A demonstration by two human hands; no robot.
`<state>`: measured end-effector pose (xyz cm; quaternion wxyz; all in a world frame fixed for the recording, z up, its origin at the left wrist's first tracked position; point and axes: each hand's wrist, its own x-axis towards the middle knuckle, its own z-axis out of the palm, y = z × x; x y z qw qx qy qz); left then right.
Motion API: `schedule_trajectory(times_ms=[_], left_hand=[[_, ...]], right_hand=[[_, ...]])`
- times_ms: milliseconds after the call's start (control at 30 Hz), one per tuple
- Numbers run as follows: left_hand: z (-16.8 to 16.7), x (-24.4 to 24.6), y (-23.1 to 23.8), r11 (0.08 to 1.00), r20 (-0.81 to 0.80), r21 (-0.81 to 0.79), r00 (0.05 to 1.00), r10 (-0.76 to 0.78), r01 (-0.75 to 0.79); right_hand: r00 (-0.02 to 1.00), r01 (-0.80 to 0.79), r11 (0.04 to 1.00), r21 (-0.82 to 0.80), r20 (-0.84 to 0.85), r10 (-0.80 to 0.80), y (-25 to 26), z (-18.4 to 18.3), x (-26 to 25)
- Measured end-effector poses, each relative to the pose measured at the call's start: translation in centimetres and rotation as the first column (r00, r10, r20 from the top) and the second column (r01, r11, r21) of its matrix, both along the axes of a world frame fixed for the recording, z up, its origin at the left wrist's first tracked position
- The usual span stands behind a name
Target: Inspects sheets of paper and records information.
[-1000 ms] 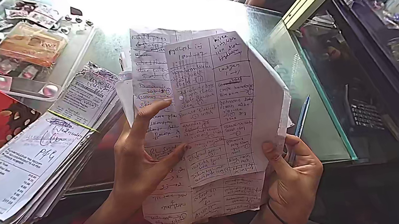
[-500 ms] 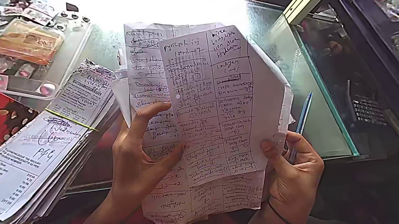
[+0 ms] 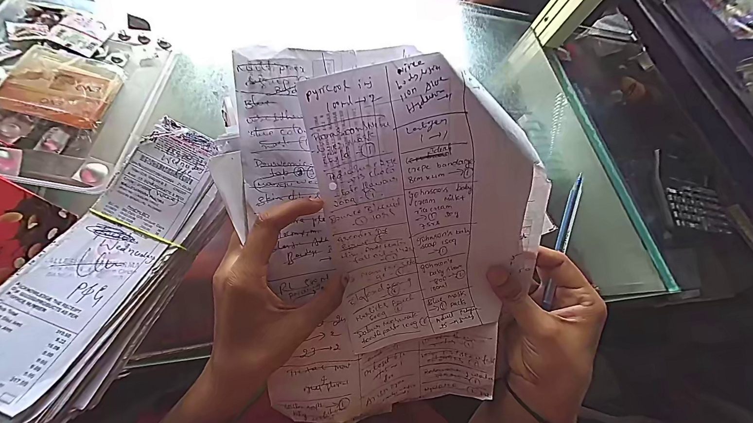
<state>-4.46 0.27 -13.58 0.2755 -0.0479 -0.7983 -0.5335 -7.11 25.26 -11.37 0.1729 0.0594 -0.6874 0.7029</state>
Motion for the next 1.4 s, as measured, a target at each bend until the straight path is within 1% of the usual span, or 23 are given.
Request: schedule_trajectory(times_ms=[233, 733, 1233, 1333, 1400], left_hand=[[-0.08, 0.01, 0.00, 1.000, -0.011, 0.014, 1.000, -0.011, 0.011], [0.02, 0.15, 0.08, 1.000, 0.014, 0.026, 1.000, -0.001, 0.001], [-0.21, 0.17, 0.04, 0.999, 0.008, 0.035, 1.000, -0.002, 0.001], [-0.27, 0.11, -0.13, 0.997, -0.021, 0.076, 0.999, -0.027, 0.029], [-0.37, 0.10, -0.46, 0.990, -0.050, 0.111, 0.995, -0.081, 0.087]], right_hand=[[1.000, -0.007, 1.000, -0.009, 0.004, 0.007, 0.10, -0.10, 0.01], [1.000, -0.016, 1.000, 0.025, -0.003, 0.016, 0.29, 0.01, 0.04], [0.999, -0.033, 0.999, 0.012, -0.023, 0.034, 0.41, -0.18, 0.10], [0.995, -0.053, 0.997, 0.052, -0.078, 0.057, 0.65, -0.53, -0.15], [0.993, -0.049, 0.996, 0.078, -0.102, 0.057, 0.79, -0.80, -0.26]])
